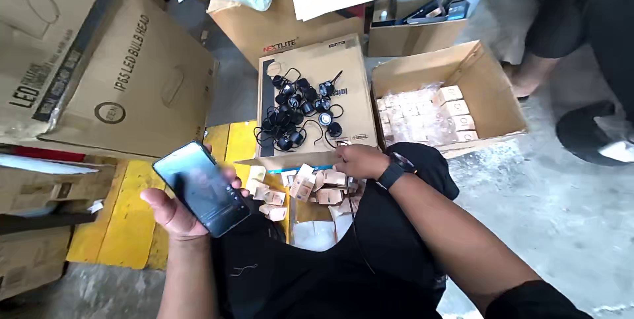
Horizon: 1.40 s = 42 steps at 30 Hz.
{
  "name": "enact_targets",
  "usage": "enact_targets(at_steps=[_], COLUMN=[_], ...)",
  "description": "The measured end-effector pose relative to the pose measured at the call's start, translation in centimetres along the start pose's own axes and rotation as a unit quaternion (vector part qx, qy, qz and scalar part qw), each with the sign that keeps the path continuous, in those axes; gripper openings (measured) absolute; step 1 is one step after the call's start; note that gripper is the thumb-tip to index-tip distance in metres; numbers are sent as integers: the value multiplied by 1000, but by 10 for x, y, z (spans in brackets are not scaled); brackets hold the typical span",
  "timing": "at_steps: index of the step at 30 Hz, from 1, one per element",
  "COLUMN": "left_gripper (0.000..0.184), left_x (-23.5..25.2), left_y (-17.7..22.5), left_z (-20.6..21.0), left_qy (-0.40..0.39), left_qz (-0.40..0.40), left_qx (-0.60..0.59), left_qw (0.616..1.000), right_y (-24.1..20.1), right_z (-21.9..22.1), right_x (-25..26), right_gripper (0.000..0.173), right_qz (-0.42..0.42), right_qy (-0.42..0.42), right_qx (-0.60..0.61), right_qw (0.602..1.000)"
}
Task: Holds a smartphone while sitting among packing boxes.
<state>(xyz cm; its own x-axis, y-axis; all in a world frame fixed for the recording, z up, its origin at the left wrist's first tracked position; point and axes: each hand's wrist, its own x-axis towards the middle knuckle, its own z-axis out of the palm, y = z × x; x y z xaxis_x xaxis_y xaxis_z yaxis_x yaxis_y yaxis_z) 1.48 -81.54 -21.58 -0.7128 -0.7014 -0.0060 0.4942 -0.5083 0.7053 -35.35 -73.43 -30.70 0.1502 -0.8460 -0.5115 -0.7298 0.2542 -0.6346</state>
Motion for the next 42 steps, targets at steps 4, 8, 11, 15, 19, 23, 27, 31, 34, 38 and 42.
enact_targets(at_steps=[4, 8, 11, 15, 19, 23, 27, 31, 34, 38, 42], left_gripper=[99, 88, 86, 78, 84, 72, 68, 74, 86, 86, 83], left_x=[24, 51, 68, 90, 120, 140, 148, 166, 182, 194, 200], left_y=[-2, 1, -2, -12, -29, -54, -74, -81, -93, -97, -101], left_z=[12, 12, 5, 4, 5, -1, -25, -41, -49, -47, -49], left_qy=[-50, -113, -144, -137, -84, -5, 93, 106, 146, 162, 125], left_qz=[-42, -82, -98, -108, -93, -92, -99, -132, -124, -118, -160], left_qx=[-16, -18, -16, -13, 37, 28, -2, -31, 46, 88, 130], left_qw=[998, 990, 985, 985, 991, 995, 991, 985, 980, 976, 971], right_y=[-3, -9, -19, -64, -95, -84, -72, -71, -65, -51, -46], right_z=[3, 14, 14, -5, -20, -5, 16, 18, 12, 3, 0], right_x=[-11, -29, -38, -37, -12, 31, 62, 75, 86, 91, 78], right_gripper=[47, 46, 46, 44, 46, 60, 68, 59, 68, 72, 68], right_qz=[52, 74, 9, -82, -161, -191, -163, -110, -81, -49, -13], right_qy=[11, 19, -2, -23, -2, 23, 29, 32, 42, 54, 97], right_qx=[-77, -118, -60, 67, 257, 482, 618, 676, 691, 685, 689], right_qw=[996, 990, 998, 994, 953, 855, 769, 728, 718, 725, 718])
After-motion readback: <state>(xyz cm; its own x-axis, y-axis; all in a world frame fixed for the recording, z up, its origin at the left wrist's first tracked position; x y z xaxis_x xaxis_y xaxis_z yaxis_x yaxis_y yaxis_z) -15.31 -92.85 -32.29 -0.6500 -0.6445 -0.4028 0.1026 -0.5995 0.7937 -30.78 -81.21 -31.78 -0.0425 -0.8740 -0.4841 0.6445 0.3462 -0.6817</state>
